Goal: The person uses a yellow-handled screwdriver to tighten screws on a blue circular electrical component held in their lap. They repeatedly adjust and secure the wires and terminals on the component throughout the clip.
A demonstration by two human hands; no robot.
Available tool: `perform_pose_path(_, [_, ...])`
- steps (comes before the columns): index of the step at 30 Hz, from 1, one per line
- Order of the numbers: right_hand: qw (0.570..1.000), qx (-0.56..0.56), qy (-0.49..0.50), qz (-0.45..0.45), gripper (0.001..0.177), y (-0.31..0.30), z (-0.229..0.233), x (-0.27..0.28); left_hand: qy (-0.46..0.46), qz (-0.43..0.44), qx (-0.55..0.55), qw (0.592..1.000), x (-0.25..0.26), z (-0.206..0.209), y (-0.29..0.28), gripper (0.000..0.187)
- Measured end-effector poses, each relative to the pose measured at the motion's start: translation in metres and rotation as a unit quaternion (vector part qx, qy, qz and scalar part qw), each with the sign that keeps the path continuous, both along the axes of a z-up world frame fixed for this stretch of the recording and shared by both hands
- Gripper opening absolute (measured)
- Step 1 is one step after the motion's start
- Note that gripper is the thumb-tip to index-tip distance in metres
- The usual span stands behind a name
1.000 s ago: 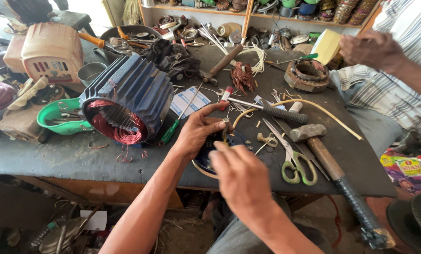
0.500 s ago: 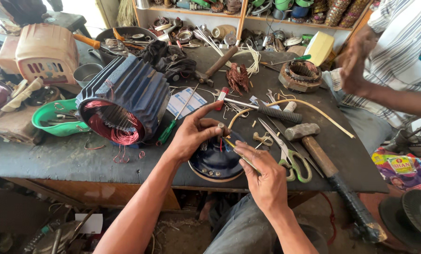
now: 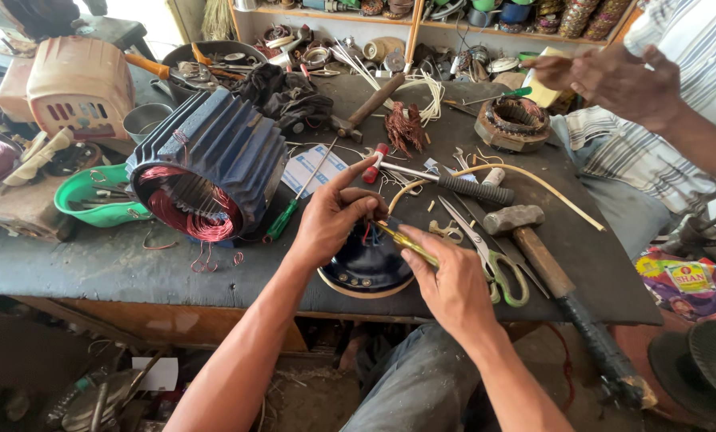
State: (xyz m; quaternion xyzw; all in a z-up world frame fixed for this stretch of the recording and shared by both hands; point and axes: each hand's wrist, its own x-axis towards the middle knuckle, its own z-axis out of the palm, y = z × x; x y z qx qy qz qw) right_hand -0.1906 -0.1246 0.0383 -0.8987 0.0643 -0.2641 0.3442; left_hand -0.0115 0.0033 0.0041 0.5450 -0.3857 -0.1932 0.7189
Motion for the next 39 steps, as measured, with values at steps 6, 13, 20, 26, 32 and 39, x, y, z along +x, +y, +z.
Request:
perform_pose_path(6, [0.998,-0.044,0.014,0.049,0.035,-0.012,0.021,0.004,-0.001,-0.007,-0.002,1.000,0.003,0.000,0.001,0.063])
perform_pose_path(13, [0.991,-0.064,0.079,0.082,0.037,-0.023,0.042,0.002,0.012,-0.029,-0.011,0.999,-0.007,0.007,0.006,0.066])
perform_pose_path(20, [0.989,-0.060,-0.037,0.128,0.034,-0.018,0.037,-0.002,0.100,-0.001,-0.087,0.991,-0.029,0.026,-0.003,0.058])
perform_pose_path(26, [0.994,0.024,0.074,0.070,0.028,-0.023,0.039,0.002,0.125,0.050,-0.064,0.989,-0.028,0.038,-0.027,0.038])
perform_pose_path(32, [0.991,-0.018,0.047,0.126,0.031,-0.033,0.038,0.008,0.188,0.056,-0.059,0.979,-0.012,0.034,-0.032,0.039])
perform_pose_path(39, [0.973,-0.093,0.020,0.211,0.035,-0.060,0.032,0.028,0.209,0.019,-0.060,0.976,0.001,0.030,-0.031,0.047])
